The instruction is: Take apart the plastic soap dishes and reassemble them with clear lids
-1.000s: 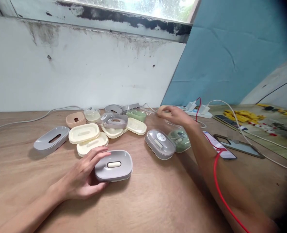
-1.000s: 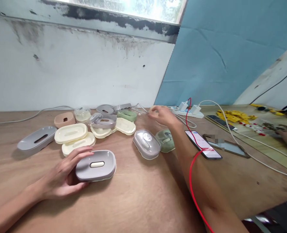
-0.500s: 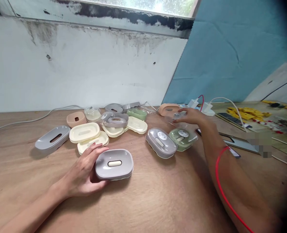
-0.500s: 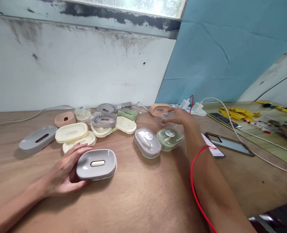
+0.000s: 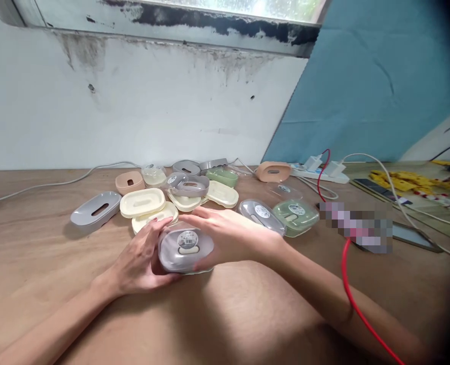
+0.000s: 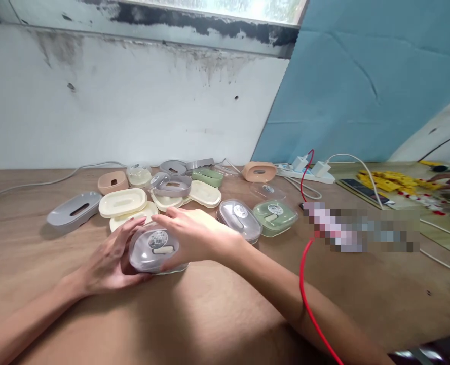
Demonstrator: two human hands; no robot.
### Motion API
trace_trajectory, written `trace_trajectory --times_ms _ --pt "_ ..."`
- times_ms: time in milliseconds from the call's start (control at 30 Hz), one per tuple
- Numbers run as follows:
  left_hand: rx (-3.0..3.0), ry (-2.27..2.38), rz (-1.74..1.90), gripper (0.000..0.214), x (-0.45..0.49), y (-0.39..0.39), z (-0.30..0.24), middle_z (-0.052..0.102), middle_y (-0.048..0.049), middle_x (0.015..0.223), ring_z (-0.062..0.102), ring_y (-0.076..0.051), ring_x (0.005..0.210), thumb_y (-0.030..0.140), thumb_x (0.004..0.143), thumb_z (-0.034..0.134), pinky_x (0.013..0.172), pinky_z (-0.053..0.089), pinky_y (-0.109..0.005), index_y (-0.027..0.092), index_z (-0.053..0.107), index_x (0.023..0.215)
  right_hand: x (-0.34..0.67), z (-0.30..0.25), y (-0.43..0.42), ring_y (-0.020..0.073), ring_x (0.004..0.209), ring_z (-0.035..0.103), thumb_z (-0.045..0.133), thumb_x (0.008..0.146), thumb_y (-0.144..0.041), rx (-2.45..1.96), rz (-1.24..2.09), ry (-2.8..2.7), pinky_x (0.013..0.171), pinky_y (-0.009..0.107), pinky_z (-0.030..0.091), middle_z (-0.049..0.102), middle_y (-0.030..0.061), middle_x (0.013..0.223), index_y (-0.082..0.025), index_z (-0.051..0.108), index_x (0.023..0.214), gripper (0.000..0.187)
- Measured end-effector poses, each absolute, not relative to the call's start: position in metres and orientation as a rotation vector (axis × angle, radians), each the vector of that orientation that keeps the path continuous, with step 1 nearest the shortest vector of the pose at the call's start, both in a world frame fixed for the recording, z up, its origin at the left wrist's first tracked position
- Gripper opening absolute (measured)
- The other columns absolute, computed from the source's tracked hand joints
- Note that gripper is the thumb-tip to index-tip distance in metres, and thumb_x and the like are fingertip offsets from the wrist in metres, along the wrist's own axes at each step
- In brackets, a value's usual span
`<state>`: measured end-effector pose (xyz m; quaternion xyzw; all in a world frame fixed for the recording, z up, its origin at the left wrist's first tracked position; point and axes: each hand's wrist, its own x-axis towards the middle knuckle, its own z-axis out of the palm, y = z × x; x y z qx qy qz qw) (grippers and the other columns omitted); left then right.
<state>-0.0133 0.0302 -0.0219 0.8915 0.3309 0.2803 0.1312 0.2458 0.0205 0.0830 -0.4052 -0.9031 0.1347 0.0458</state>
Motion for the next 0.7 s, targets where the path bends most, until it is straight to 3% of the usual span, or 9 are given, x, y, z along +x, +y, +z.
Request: trace_trajectory --times_ms 100,200,500,700 --pt "2.601 0.97 0.812 0.112 -0.013 0.03 -0.022 0.048 -0.0186 0.148 0.053 -0.04 0.135 0.046 0.074 0.083 0.11 0.049 -0.057 0.027 0.014 0.159 0.241 0.07 0.023 0.0333 0.101 0.067 0.079 0.074 -0.06 -1.27 0.411 -2.794 0.077 0.042 0.055 0.066 0.0137 0.119 -0.019 0.052 0.147 0.087" --pt "2.581 0.97 0.807 0.111 -0.013 0.03 -0.021 0.054 -0.0169 0.141 0.06 -0.037 0.125 0.044 0.073 0.084 0.107 0.051 -0.055 0.027 0.015 0.159 0.244 0.068 0.024 0.0324 0.098 0.068 0.082 0.072 -0.058 -1.297 0.439 -2.788 0.075 0.04 0.054 0.066 0.0123 0.115 -0.021 0.055 0.144 0.086" --pt "2.555 0.96 0.796 0.107 -0.013 0.03 -0.021 0.052 -0.0162 0.139 0.064 -0.031 0.114 0.042 0.075 0.083 0.101 0.055 -0.05 0.027 0.017 0.157 0.248 0.067 0.025 0.0346 0.108 0.068 0.082 0.072 -0.057 -1.27 0.547 -2.789 0.081 0.04 0.054 0.069 0.0136 0.126 -0.02 0.049 0.148 0.091" --pt "2.55 0.943 0.812 0.104 -0.011 0.03 -0.019 0.052 -0.0155 0.14 0.064 -0.03 0.111 0.041 0.075 0.083 0.099 0.056 -0.048 0.027 0.019 0.156 0.245 0.064 0.021 0.0364 0.104 0.069 0.086 0.066 -0.054 -1.339 0.534 -2.763 0.079 0.041 0.054 0.07 0.0162 0.124 -0.016 0.053 0.142 0.091"
